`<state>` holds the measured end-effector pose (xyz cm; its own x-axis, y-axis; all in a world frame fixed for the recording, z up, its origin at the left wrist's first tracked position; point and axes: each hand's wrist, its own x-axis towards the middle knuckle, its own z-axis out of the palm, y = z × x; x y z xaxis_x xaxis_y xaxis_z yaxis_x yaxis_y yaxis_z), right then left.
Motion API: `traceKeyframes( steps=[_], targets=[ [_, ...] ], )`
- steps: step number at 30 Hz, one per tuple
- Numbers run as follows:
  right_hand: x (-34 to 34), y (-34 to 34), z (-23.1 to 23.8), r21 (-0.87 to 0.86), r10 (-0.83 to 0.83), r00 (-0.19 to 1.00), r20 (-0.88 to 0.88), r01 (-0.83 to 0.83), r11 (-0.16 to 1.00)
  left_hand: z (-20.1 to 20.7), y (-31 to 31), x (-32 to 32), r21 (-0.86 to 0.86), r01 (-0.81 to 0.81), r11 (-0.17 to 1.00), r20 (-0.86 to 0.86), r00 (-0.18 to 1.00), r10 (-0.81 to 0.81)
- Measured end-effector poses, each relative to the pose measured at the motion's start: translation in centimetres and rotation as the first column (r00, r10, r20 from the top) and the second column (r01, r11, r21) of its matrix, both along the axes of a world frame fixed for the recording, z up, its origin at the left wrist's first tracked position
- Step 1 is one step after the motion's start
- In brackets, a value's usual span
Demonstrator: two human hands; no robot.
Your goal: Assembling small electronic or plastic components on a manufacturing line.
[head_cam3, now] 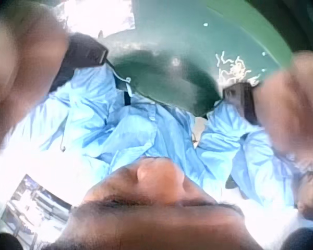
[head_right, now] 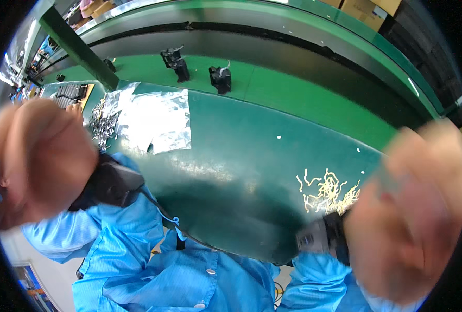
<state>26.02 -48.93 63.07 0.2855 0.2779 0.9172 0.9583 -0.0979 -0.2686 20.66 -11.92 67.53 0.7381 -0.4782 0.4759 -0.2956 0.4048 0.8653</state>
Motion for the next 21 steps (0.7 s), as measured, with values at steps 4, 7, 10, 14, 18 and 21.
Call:
traceKeyframes(
  steps=[4, 7, 10, 14, 18, 21],
  targets=[
    [6.1, 5.5, -7.8, 0.271, 0.175, 0.781, -0.599, -0.009, 0.963, -7.9, -6.7, 8.1, -0.224, -0.233, 0.946, 0.520, 0.793, 0.318],
    [8.8, 9.1, -14.6, 0.351, 0.317, 0.329, -0.890, 0.049, 0.935, -14.4, -8.4, 11.0, -0.135, -0.400, 0.906, 0.051, 0.911, 0.410],
    [9.9, 10.5, -20.6, 0.049, 0.034, 0.271, -0.962, 0.048, 0.998, -21.0, -9.0, 11.8, 0.106, -0.370, 0.923, -0.295, 0.875, 0.384],
    [9.8, 10.3, -20.5, -0.134, -0.096, 0.465, -0.880, -0.051, 0.990, -25.8, -9.7, 12.4, 0.276, -0.280, 0.919, -0.388, 0.843, 0.373],
    [10.0, 10.7, -20.9, -0.123, -0.115, 0.417, -0.901, 0.009, 0.992, -25.5, -9.5, 12.5, 0.344, -0.254, 0.904, -0.390, 0.837, 0.384],
    [10.7, 11.3, -21.4, -0.168, -0.262, 0.512, -0.818, 0.223, 0.960, -25.6, -9.3, 12.4, 0.423, -0.228, 0.877, -0.330, 0.863, 0.383]
  ],
)
